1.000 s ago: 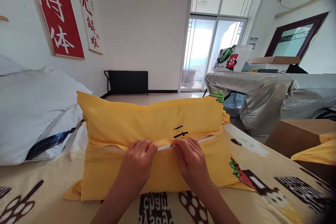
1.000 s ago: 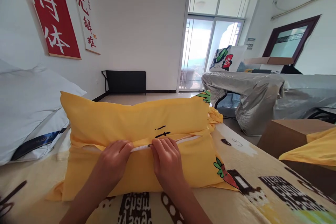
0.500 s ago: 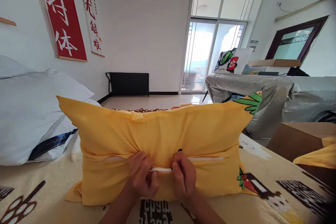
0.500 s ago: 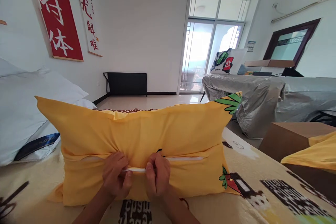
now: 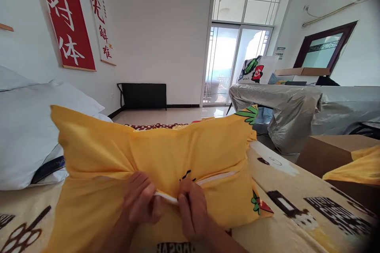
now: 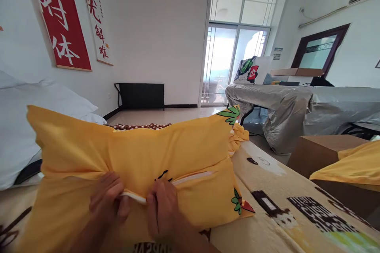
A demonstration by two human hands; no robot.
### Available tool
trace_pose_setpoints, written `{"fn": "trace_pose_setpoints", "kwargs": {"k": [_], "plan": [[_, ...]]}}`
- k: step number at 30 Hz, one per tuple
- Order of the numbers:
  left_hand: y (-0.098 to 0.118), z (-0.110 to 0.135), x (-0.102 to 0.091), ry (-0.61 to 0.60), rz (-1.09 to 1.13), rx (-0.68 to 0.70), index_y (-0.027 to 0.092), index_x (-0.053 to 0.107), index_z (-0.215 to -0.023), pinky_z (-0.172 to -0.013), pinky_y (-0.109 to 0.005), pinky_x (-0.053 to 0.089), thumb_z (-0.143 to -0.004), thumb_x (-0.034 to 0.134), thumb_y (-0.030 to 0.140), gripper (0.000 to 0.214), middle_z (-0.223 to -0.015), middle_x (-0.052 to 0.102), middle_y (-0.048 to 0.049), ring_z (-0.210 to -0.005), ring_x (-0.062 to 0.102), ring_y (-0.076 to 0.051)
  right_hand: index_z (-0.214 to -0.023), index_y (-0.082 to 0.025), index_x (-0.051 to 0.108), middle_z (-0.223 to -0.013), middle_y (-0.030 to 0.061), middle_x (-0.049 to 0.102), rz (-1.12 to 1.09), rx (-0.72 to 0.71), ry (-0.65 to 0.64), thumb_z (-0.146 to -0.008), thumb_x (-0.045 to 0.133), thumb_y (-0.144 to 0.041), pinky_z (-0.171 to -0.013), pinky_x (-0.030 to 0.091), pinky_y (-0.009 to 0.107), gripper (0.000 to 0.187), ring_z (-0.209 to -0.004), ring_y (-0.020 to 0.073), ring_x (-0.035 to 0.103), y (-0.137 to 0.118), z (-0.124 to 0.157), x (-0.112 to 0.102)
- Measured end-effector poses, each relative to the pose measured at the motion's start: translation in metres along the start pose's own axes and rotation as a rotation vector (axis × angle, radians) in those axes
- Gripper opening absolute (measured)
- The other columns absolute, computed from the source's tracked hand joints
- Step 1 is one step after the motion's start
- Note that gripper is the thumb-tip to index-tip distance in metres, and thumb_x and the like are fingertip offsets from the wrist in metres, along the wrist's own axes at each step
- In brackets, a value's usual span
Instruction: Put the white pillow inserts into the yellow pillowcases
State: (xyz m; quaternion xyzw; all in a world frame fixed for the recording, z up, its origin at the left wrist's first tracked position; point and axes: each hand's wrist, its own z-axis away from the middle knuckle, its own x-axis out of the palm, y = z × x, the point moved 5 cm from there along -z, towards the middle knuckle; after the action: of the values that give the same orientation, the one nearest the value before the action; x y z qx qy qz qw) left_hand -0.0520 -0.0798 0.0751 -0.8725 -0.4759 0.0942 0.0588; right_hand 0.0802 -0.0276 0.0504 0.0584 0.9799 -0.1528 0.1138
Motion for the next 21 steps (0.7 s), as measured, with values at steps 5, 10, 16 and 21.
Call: {"fn": "trace_pose_setpoints", "kwargs": {"k": [5,10,16,21], "plan": [[-0.034,0.007,0.034,-0.233,-0.037,-0.064,0.021,0.038,-0.073,-0.051,-0.028,0.028,-0.073,0.044,0.013,0.01,-0.054,0.039,0.0025,-0.05,0.037,-0.014,-0.078,-0.02,0.038,-0.066,-0.0002,0.047,0.299,-0.084,-0.098,-0.089,0.036,-0.01,-0.059,0.032,0.028,0.015,-0.06,0.0142,0.041,0.016,-0.016,-0.001],[-0.032,-0.003,0.04,-0.609,-0.078,-0.207,0.021,0.038,-0.075,-0.05,-0.026,0.028,-0.079,0.041,0.016,0.007,-0.055,0.045,0.0037,-0.05,0.044,-0.014,-0.077,-0.02,0.039,-0.067,0.0007,0.048,0.409,-0.109,-0.067,-0.089,0.037,-0.009,-0.066,0.032,0.031,0.016,-0.065,0.016,0.04,0.031,-0.024,-0.008],[-0.036,-0.006,0.036,-0.568,-0.035,-0.235,0.022,0.033,-0.073,-0.049,-0.024,0.026,-0.08,0.04,0.016,0.01,-0.054,0.04,0.0053,-0.047,0.039,-0.012,-0.078,-0.019,0.042,-0.07,0.0016,0.051,0.458,-0.04,0.017,-0.089,0.039,-0.01,-0.068,0.033,0.031,0.015,-0.069,0.0172,0.042,0.057,-0.033,-0.033],[-0.041,-0.004,0.034,-0.667,-0.011,-0.309,0.022,0.034,-0.075,-0.051,-0.024,0.029,-0.079,0.041,0.02,0.009,-0.057,0.045,0.0044,-0.051,0.043,-0.013,-0.085,-0.019,0.048,-0.08,0.003,0.06,0.439,0.007,0.08,-0.09,0.04,-0.011,-0.078,0.036,0.035,0.012,-0.076,0.0169,0.051,0.076,-0.041,-0.06]]}}
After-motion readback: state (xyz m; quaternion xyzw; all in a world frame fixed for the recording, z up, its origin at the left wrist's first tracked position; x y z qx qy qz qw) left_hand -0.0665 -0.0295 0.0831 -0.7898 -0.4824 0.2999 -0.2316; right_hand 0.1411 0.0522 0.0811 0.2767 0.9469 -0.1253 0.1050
